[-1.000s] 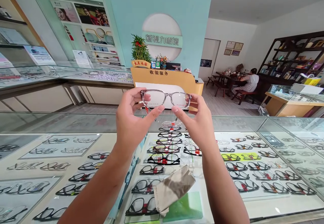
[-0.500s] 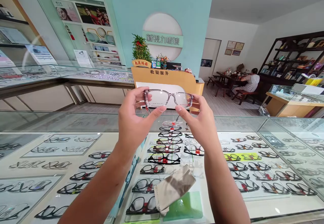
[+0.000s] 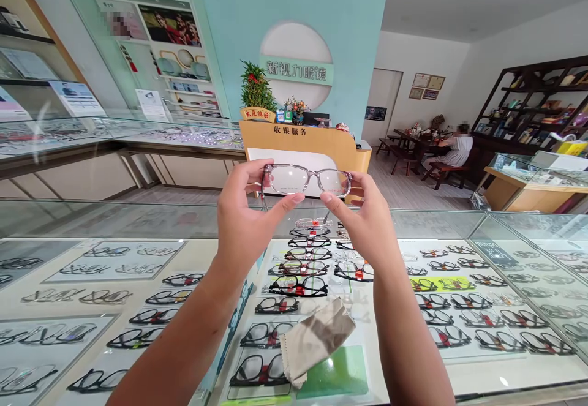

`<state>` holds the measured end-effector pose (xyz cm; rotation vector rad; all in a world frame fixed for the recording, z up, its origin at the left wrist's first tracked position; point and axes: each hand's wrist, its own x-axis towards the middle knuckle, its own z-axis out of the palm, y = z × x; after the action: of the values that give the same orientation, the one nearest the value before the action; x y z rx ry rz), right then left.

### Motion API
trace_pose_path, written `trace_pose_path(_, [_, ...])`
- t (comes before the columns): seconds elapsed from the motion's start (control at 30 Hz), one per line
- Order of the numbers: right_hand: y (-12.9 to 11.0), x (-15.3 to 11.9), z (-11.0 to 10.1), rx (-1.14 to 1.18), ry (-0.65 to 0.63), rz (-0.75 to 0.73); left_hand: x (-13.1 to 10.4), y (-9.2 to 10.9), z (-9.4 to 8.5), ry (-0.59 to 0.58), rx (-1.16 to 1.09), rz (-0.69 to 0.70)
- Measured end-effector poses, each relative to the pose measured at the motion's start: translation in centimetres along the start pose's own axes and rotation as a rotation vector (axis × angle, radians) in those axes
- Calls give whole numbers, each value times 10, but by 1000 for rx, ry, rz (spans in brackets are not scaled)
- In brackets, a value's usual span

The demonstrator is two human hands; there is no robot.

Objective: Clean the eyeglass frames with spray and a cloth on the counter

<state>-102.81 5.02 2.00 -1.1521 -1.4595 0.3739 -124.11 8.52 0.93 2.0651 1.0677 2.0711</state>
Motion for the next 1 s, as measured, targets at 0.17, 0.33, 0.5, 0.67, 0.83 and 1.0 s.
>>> trace_pose_path(0.17, [-2,-1,0,-59,49,-31,4,-3,-1,-72,-39,-62])
trace_pose_path(0.33, [-3,-3,0,-118,86,-73,9,-4,-6,-176,-94,-150])
trace_pose_path(0.5, [-3,-6,0,-193,106,-144,15,-7,-11,-209,-50,-211])
trace_pose_path(0.67, [-4,-8,1,-229,95,-223,20,-17,-15,-218,-87,-277])
trace_pose_path(0.83, [-4,-8,2,-216,86,-231,21,-23,-14,-204,-111,-272])
trace_pose_path(1.0, [-5,-8,3,-177,85,-195,19,-25,-10,-183,-114,-246])
